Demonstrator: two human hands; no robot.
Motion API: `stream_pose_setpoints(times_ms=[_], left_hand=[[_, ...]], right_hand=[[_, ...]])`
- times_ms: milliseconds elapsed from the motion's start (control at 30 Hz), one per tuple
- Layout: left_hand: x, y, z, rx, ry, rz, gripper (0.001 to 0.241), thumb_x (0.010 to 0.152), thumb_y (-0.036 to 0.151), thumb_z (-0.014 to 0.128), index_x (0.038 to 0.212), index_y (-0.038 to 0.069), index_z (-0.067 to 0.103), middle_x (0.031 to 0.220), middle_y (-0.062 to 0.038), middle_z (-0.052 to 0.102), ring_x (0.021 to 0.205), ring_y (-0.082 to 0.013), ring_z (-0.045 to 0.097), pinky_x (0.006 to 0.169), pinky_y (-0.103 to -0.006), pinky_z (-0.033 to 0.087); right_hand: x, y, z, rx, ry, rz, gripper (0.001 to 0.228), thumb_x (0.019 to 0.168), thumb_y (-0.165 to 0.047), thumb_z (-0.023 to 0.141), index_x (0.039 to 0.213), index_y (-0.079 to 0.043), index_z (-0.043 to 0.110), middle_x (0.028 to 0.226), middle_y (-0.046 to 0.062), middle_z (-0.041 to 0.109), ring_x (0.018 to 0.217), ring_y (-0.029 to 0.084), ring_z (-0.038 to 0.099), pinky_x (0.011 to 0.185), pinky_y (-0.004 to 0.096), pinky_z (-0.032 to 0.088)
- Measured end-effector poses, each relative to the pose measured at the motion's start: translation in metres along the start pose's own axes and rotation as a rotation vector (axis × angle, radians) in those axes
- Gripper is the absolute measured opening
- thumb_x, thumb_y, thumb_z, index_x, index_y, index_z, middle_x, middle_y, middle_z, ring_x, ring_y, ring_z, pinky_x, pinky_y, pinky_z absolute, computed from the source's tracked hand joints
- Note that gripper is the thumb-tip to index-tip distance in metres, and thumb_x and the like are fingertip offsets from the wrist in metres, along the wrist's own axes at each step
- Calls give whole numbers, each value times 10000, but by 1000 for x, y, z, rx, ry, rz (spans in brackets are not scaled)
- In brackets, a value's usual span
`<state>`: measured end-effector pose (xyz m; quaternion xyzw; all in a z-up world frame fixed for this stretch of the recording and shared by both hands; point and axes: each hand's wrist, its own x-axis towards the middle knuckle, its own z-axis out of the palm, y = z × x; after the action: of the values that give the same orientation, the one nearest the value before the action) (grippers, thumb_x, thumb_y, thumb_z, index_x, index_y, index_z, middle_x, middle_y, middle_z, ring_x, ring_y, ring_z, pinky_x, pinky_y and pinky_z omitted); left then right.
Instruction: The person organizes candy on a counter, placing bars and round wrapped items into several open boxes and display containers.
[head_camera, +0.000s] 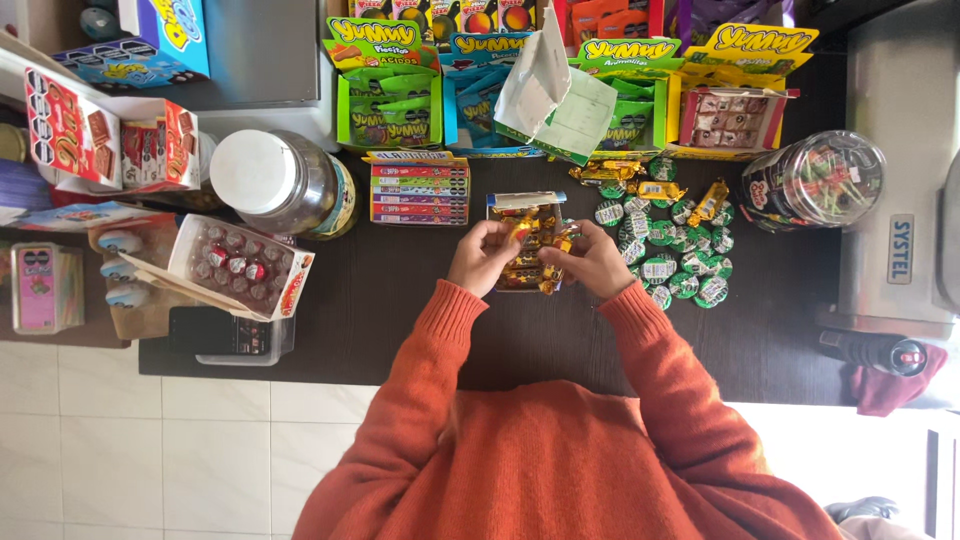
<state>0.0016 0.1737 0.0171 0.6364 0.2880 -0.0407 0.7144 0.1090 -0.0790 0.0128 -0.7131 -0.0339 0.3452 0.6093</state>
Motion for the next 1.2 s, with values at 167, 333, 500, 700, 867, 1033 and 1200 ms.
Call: stream_pose_setpoints(times_ms=[167,333,500,700,867,1033,1200], left_hand=[[5,-6,-4,17,103,-37,493,1023,307,1057,1417,122,826,1251,-117,919,1124,-145,893,970,-339,722],[-26,33,-7,-164,99,-33,768,1019,74,946,1709,96,609,1273,-224,878,1060,-138,844,942,-319,787],[-34,28,-13,-42,59,15,567,1026,110,1021,1554,188,831,1516,-260,769,1321,-365,918,1161,-498,762],[-20,-32,-16,401,177,218,541,931,425,1171,1379,222,943,1274,-176,951,1076,-385,960,855,-461,787],[-9,-44,-16,738,148,353,488,922,471,1137,1330,325,913,1187,-78,886,1136,-341,937,980,-474,768],[9,-62,-20,814,103,500,515,885,545,1136,1302,354,902,1138,-24,850,1153,-304,905,1048,-456,705],[28,-65,-16,868,122,683,514,888,547,1136,1263,325,864,1092,15,955,1179,-235,859,1028,-462,661]], right_hand=[[10,-12,-1,-81,35,-28,736,908,-269,1223,1434,-44,760,1136,105,853,862,129,826,674,302,740],[15,-15,-4,-171,-1,-18,782,889,-214,1187,1555,-139,784,1270,56,820,990,111,799,758,306,740],[34,-11,-13,-509,-47,-212,738,902,-208,1046,1617,-207,864,1431,241,834,1206,490,908,966,570,753],[79,21,14,-1020,193,-912,340,1069,-371,964,1406,-327,954,1093,12,838,1098,295,868,909,458,725],[107,24,26,-1180,288,-1108,155,1142,-438,903,1285,-379,893,1180,-123,903,1263,157,846,991,354,700],[121,36,34,-1185,262,-1191,91,1195,-336,846,1275,-313,883,1392,-51,872,1335,259,830,962,423,726],[98,36,13,-1221,338,-1101,150,1164,-278,831,1238,-362,930,1327,-43,744,1363,290,736,1063,442,637]])
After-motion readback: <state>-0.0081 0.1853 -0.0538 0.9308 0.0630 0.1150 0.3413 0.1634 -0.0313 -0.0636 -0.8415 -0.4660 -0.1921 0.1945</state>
